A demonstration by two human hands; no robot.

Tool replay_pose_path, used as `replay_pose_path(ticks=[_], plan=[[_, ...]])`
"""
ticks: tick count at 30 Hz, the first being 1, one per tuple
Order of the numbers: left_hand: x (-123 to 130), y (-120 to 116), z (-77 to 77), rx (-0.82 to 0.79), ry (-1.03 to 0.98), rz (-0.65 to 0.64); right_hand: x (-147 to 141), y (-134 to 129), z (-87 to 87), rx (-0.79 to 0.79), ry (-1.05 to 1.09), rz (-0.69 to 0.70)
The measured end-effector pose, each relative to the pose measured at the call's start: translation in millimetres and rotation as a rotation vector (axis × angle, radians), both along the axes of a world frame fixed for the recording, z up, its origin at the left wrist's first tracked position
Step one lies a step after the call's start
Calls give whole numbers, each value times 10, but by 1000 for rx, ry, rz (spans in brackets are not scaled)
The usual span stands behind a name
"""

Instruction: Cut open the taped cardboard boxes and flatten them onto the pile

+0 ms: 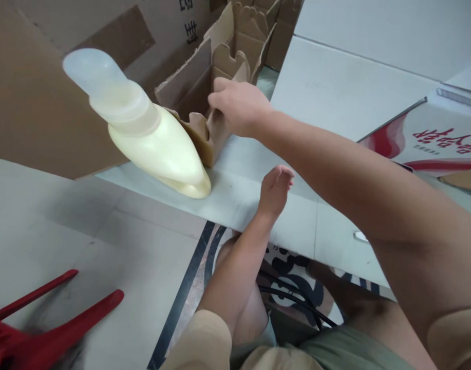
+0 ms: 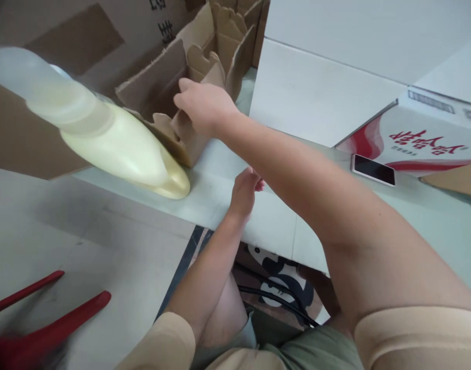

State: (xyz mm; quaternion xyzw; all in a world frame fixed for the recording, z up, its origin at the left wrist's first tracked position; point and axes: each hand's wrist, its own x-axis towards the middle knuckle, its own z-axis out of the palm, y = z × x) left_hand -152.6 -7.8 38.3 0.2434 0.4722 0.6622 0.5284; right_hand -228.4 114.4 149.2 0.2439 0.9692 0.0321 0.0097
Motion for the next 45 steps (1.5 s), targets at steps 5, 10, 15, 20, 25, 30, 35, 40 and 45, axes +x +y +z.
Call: replay_pose_path(ticks=[5,10,15,20,25,30,35,40,45], plan=[[142,-192,184,243,413,189,497,207,-99,40,198,-41],[230,-439,604,512,576,657,1304,251,-139,-12,340,-105],[265,-397,787,620,402,808,2447,-140,-136,-120,504,-191],[207,-61,464,359,278,531,3539,-825,-239,-115,732,-13],[325,421,84,319,286,-63,4124,-1166,-487,-145,887,-9],[678,681,52,424,200,-174,4242,-1279,-709,-350,966,-46],[937,692,88,407,141,-166,3971,-1385,-1001,-62,1116,-76],[852,709,54,424,160,-46,3849,-1426,-1171,-36,1242,-188],[756,696,2,423,129,37,3808,-1463,-1149,-142,1256,-240]])
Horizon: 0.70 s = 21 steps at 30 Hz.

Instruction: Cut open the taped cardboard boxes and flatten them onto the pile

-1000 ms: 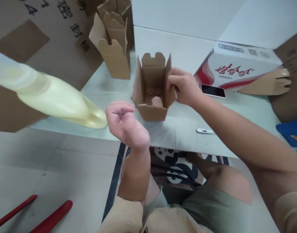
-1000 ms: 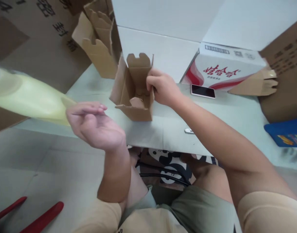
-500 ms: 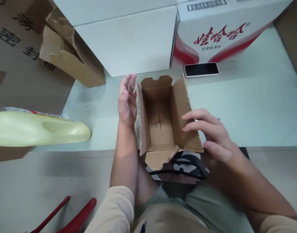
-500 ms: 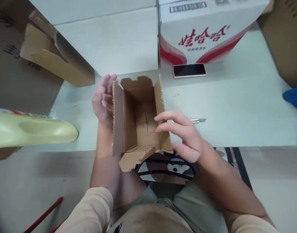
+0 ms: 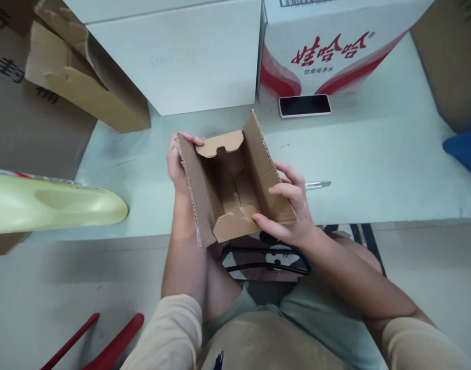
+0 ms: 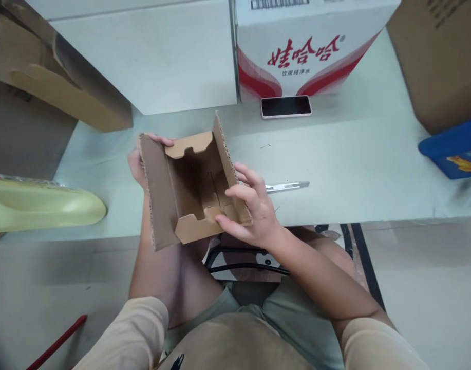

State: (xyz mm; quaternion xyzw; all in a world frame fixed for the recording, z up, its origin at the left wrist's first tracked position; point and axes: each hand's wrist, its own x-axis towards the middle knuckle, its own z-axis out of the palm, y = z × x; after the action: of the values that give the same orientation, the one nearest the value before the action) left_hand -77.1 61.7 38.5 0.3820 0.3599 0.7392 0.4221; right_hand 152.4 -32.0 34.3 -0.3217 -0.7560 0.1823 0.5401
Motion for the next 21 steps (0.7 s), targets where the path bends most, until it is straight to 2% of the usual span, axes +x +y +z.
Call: replay_pose_path(ticks=[5,11,16,21], plan=[[40,-26,0,-34,-55,24,-30,-83,57,-55,-28,110],[139,-66,14,-132,-39,60,-48,-164,52,-38,-71,-26],[61,-41,-168,-32,128,58,-101,-173,29,-56,-141,-45],[-87,27,-320,22,259,-70,-92,-94,31,-56,-256,84]])
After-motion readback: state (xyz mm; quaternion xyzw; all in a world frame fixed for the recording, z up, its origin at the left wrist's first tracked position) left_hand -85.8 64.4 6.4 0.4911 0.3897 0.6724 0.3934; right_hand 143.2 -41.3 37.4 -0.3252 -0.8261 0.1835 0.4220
